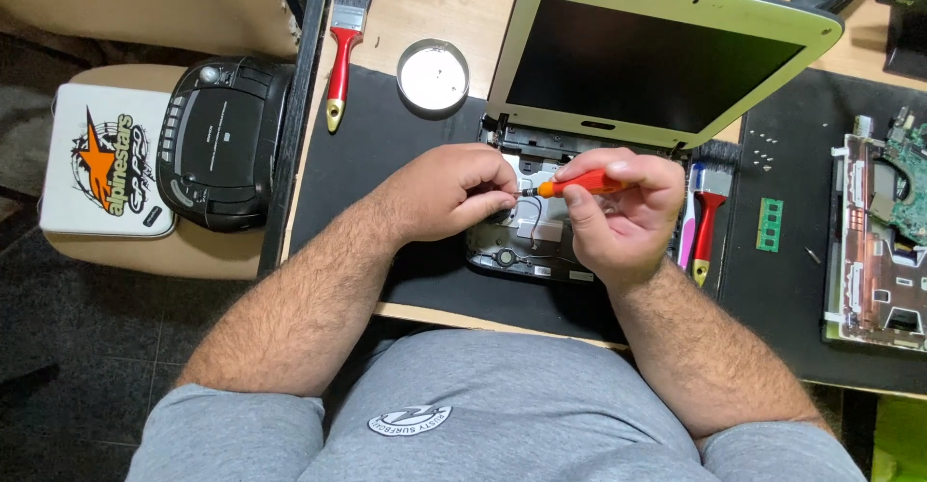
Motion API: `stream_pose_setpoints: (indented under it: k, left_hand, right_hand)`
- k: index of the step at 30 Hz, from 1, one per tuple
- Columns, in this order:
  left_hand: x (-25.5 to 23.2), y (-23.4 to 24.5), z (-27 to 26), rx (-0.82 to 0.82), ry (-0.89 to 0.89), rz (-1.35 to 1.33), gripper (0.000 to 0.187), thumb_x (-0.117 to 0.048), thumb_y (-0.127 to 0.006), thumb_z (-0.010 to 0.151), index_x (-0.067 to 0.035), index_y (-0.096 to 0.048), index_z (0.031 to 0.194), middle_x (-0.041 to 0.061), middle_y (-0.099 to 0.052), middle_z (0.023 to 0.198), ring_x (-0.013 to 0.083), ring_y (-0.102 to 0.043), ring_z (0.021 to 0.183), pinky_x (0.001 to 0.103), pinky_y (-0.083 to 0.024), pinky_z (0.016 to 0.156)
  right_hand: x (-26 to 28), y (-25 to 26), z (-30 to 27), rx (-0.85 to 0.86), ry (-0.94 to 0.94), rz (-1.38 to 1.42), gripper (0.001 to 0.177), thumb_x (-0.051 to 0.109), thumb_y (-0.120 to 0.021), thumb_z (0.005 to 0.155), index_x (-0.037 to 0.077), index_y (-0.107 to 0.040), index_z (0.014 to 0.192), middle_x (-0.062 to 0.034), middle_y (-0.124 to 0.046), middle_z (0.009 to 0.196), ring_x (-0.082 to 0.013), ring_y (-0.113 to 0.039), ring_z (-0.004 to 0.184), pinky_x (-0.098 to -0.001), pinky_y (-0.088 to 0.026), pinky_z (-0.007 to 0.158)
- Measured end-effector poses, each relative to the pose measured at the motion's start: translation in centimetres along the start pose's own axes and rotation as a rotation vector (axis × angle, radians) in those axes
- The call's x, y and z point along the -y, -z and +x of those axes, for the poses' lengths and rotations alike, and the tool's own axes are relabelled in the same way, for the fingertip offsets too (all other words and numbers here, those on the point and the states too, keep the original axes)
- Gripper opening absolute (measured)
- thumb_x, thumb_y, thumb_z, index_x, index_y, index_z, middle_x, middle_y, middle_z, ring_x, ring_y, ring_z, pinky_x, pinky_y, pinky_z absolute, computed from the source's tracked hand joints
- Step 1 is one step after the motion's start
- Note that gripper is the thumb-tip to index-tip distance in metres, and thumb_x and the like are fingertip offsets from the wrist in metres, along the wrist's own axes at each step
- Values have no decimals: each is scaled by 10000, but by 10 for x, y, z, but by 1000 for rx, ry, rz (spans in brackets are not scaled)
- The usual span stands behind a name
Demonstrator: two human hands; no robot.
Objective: Reassembling a laptop by installing internal components like the motherboard and cooling fan, using a screwdriver and cleaning parts with a brush.
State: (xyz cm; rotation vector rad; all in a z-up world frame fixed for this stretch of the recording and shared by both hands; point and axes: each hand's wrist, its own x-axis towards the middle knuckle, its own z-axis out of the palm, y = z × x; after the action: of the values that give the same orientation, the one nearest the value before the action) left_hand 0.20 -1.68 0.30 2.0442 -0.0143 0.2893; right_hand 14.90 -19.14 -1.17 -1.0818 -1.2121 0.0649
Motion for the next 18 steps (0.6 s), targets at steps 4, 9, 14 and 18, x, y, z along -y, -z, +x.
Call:
stream_pose_setpoints:
  k: [4,9,14,18]
  left_hand:
    - [-2,1,-2,51,38,62,124,-210,-686,977,-95,-665,935,109,-670,814,310,-689,796,439,-570,737]
    - [-1,0,-1,131,34,184,166,-262,-672,980,-122,-634,901,73,-648,806,298,-696,810,425,-578,738]
    - [-1,1,-2,146,26,205,169,-267,-669,983,-125,-620,905,70,-643,812,300,-698,820,429,-583,742]
    - [-5,2,-2,177,17,235,157,-255,-679,976,-126,-624,906,64,-656,818,292,-704,831,424,-590,755]
  right_hand:
    - [0,1,0,31,17,6,379,-43,-716,945,39,-409,1151,-230,-708,922,-274,-697,832,-320,-568,741]
    - [1,3,0,121,22,39,367,-82,-727,921,2,-449,1147,-236,-704,906,-278,-685,810,-329,-552,715]
    - [-6,6,-6,153,28,82,396,-117,-738,886,-16,-471,1160,-251,-699,897,-289,-668,785,-349,-554,699]
    - [-1,7,-1,164,56,69,379,-115,-707,911,-6,-461,1178,-261,-699,915,-304,-676,795,-372,-561,705]
